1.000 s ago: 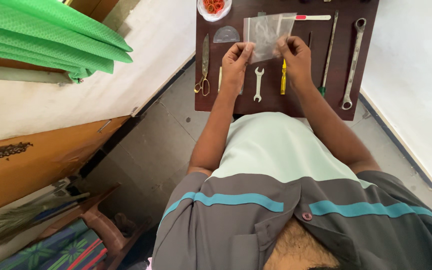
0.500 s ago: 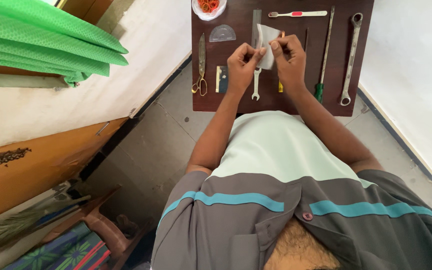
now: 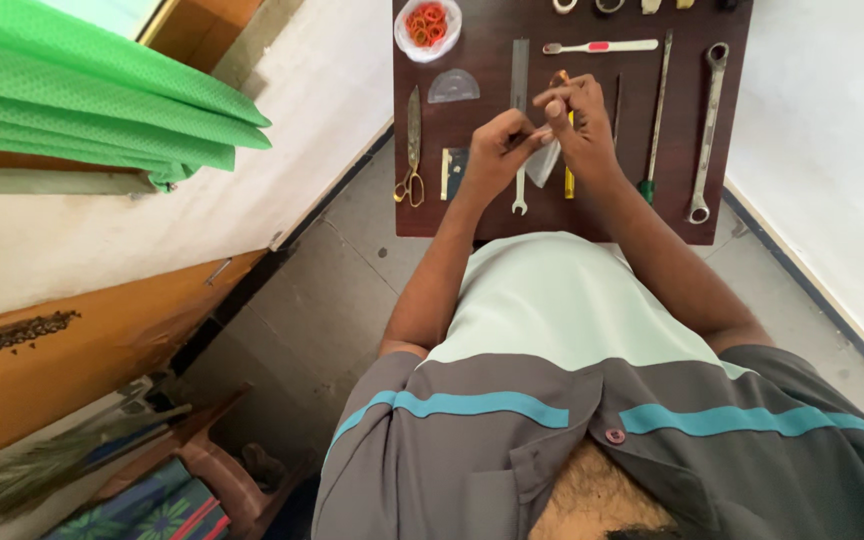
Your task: The person organizes various tools and hardware items on a wooden table. They handle a screwdriver, wrench, scissors, and a small plastic bag containing copper rings, arranging them in a neat row. The person also wipes the table surface with a cloth.
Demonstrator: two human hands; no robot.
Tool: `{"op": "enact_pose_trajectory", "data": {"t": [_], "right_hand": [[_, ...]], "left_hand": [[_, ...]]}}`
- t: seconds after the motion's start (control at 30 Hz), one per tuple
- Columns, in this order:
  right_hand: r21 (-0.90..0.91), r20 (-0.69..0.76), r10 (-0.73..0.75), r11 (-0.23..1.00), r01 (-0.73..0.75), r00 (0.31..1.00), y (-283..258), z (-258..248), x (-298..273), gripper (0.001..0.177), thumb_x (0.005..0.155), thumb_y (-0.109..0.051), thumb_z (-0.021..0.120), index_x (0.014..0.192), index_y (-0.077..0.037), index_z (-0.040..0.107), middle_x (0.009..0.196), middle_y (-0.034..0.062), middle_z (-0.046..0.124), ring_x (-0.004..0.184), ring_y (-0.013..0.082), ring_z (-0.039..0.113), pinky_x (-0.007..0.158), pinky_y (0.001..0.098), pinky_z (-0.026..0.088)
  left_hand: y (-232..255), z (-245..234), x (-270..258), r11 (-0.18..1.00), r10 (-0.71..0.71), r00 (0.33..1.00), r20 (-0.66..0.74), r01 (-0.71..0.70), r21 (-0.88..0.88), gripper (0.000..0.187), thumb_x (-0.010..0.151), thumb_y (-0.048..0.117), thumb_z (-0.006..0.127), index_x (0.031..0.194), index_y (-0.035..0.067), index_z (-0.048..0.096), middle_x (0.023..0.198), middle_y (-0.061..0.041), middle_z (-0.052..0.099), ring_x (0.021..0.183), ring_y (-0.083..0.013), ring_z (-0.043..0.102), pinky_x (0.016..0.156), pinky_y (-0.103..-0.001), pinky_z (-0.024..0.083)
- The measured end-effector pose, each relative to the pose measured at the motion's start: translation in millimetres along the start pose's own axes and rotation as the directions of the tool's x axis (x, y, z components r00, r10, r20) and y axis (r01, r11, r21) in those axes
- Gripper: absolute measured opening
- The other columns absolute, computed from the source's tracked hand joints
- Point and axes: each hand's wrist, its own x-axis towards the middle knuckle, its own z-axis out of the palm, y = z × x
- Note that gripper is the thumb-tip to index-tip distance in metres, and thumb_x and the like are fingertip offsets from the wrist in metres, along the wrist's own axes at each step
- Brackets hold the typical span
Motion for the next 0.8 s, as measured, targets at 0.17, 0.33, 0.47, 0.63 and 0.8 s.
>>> {"op": "enact_pose_trajectory", "data": {"t": [0.17,0.33,0.47,0.63,0.8], "right_hand": [[-0.016,0.053,-0.099,0.995,0.100,0.994,1,-13,11,0.020,0.105,-0.016,0.081,0.099,-0.007,0.064,0.103,0.0039,0.052,0.102,0.0183,0.053,0.104,0.0338,0.050],[-0.138,0.145,-0.070,0.986,0.090,0.987,-26,-14,15,0.009,0.097,-0.006,0.077,0.105,-0.004,0.073,0.102,0.0082,0.058,0.098,0.0211,0.055,0.087,0.0369,0.047],[-0.189,0.119,-0.150,0.967,0.171,0.981,-37,-14,14,0.009,0.098,-0.001,0.076,0.106,-0.003,0.071,0.105,0.0092,0.061,0.103,0.0226,0.063,0.087,0.0363,0.052],[-0.165,-0.072,-0.002,0.986,-0.010,0.997,-36,-9,6,0.013,0.095,-0.001,0.081,0.094,0.000,0.068,0.097,0.0096,0.060,0.078,0.0185,0.058,0.067,0.0322,0.045],[-0.158,-0.133,-0.116,0.983,0.094,0.984,-28,-7,5,0.022,0.099,-0.003,0.084,0.092,0.000,0.064,0.097,0.0073,0.059,0.089,0.0158,0.062,0.072,0.0308,0.049]], "left_hand": [[10,-16,17,0.992,0.071,0.988,-0.139,-0.056,0.109,0.018,0.087,0.010,0.084,0.088,0.002,0.067,0.082,-0.004,0.061,0.074,-0.0115,0.057,0.066,-0.028,0.048],[21,-24,26,0.988,0.098,0.993,-0.059,-0.090,0.129,0.014,0.089,0.011,0.081,0.092,0.004,0.070,0.087,-0.005,0.065,0.080,-0.0159,0.064,0.072,-0.030,0.051],[30,-20,29,0.940,0.225,0.964,-0.139,-0.178,0.293,0.023,0.086,0.019,0.083,0.097,0.005,0.069,0.090,-0.004,0.064,0.088,-0.0179,0.061,0.081,-0.032,0.050],[29,-4,22,0.958,0.140,0.903,-0.405,-0.019,0.287,0.037,0.087,0.025,0.081,0.111,0.002,0.064,0.096,-0.006,0.058,0.087,-0.0162,0.055,0.077,-0.029,0.050],[1,11,10,0.999,-0.033,0.968,-0.247,0.036,0.008,0.019,0.102,0.022,0.074,0.108,0.004,0.069,0.095,-0.002,0.069,0.086,-0.0091,0.064,0.078,-0.025,0.054]]}}
